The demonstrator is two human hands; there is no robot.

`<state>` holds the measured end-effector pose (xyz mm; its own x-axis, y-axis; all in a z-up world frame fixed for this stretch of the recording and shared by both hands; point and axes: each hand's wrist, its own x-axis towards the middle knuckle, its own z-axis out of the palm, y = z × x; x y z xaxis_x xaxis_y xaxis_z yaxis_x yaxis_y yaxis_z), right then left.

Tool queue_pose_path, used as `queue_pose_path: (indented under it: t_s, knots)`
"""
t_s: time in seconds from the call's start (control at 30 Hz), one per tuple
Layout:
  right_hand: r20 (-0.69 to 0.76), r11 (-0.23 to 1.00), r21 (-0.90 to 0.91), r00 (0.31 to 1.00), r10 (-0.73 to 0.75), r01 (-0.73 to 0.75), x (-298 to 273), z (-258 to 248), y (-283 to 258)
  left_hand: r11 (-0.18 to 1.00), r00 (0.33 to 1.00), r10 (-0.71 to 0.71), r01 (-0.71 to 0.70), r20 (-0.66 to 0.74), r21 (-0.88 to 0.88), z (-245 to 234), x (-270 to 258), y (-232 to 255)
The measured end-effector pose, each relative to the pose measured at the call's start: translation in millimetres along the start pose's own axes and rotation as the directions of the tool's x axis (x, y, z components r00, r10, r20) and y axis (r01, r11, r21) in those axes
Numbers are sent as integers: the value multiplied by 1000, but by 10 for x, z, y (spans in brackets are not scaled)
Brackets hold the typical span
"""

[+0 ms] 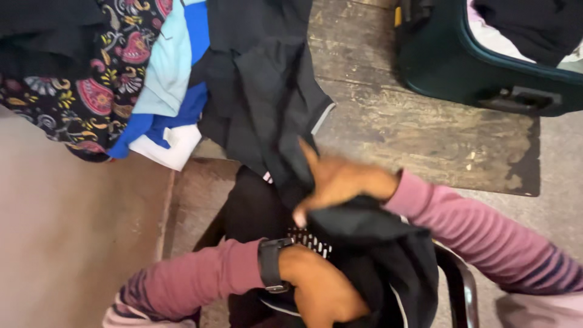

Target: The person folds a black zippered jacket and a pink long-sleeved shirt by hand on a wooden table and then places them into an open suitcase.

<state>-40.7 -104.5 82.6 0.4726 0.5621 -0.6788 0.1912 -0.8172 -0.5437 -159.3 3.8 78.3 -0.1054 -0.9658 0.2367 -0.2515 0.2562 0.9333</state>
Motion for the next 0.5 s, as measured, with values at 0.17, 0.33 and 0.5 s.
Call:
queue_pose_path:
  t_s: [0.17, 0.33, 0.5]
  knots:
    - [371, 917, 369, 880, -296, 152, -131, 739, 392, 996, 991, 87, -85, 103, -32, 27, 42, -120]
    - [283, 900, 317, 876, -390, 299, -118, 342, 708, 993, 988, 119, -121, 102, 13, -99, -33, -42]
    - [-678, 947, -307, 677, -285, 91, 22, -1619, 565, 931, 991, 5, 43, -130, 363, -514, -704, 345]
